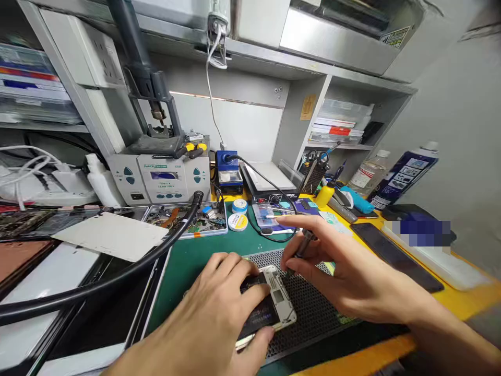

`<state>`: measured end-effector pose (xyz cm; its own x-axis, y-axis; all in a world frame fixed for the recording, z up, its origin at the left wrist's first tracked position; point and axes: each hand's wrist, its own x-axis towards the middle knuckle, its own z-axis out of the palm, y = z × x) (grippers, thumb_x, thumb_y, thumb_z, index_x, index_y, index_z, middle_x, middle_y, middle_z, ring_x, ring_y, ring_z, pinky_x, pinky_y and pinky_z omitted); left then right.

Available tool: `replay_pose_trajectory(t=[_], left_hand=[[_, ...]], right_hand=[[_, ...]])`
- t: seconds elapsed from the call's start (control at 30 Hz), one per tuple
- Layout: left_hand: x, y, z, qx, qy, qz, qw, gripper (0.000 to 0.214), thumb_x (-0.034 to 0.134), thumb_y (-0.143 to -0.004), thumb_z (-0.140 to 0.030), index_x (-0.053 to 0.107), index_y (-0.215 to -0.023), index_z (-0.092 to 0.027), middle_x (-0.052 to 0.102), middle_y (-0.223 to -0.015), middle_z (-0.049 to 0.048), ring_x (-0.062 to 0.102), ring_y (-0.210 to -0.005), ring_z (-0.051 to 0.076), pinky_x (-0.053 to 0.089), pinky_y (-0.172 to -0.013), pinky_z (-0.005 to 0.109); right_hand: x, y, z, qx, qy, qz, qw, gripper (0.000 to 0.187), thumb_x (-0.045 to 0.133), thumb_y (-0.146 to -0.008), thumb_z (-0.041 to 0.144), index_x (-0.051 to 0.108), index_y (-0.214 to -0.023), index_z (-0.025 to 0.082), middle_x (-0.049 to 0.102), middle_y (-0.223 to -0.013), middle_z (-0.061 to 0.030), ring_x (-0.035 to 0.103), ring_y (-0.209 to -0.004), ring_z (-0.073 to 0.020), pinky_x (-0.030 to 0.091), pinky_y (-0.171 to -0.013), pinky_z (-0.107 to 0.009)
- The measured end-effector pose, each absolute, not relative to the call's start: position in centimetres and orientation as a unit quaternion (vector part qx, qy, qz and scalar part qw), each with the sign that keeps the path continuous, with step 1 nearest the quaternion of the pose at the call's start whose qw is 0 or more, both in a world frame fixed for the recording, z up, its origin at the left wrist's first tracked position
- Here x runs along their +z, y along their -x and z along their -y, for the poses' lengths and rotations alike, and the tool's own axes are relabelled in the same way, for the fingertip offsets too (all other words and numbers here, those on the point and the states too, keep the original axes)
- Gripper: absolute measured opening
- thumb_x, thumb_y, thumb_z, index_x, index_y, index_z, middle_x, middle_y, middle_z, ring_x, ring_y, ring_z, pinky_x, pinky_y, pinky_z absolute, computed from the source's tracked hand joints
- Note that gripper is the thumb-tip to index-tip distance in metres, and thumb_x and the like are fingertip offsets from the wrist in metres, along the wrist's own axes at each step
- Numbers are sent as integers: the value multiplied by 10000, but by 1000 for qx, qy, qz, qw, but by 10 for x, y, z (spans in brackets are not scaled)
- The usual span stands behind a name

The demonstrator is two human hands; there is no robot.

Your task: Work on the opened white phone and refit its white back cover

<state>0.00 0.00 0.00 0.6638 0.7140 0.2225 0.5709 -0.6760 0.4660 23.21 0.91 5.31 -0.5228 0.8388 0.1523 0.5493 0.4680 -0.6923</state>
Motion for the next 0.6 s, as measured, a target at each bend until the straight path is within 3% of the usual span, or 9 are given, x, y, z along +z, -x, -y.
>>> replay_pose_trajectory(t=[0.2, 0.33, 0.5, 0.6], left_hand=[[2, -1, 0, 208, -894, -353, 183, 288, 659, -821, -299, 673, -1105, -258, 602, -1142, 55, 498, -1074, 263, 427, -980, 472], [2, 0, -2, 211, -894, -352, 181, 293, 666, -815, -311, 670, -1104, -260, 601, -1132, 56, 498, -1075, 265, 429, -978, 472], [3, 2, -2, 203, -893, -357, 184, 268, 662, -813, -306, 664, -1076, -258, 582, -1089, 55, 490, -1050, 264, 441, -957, 472], [2, 2, -1, 208, -890, -358, 189, 283, 661, -815, -306, 658, -1095, -268, 575, -1110, 50, 481, -1064, 261, 434, -972, 468]], right_hand=[[55, -232, -8, 293, 420, 826, 236, 518, 528, -970, 153, 342, -1406, 363, 647, -984, 14, 640, -825, -146, 544, -756, -276], [58, -236, -7, 278, 412, 843, 203, 584, 524, -949, 130, 304, -1436, 366, 650, -1120, -15, 659, -892, -157, 547, -815, -292], [56, -239, -7, 186, 473, 840, 191, 500, 604, -943, 280, 375, -1386, 316, 697, -1013, -37, 682, -841, -199, 564, -756, -316], [55, -238, -6, 202, 438, 853, 198, 491, 578, -951, 258, 360, -1388, 307, 698, -1099, -58, 698, -912, -199, 567, -785, -301]])
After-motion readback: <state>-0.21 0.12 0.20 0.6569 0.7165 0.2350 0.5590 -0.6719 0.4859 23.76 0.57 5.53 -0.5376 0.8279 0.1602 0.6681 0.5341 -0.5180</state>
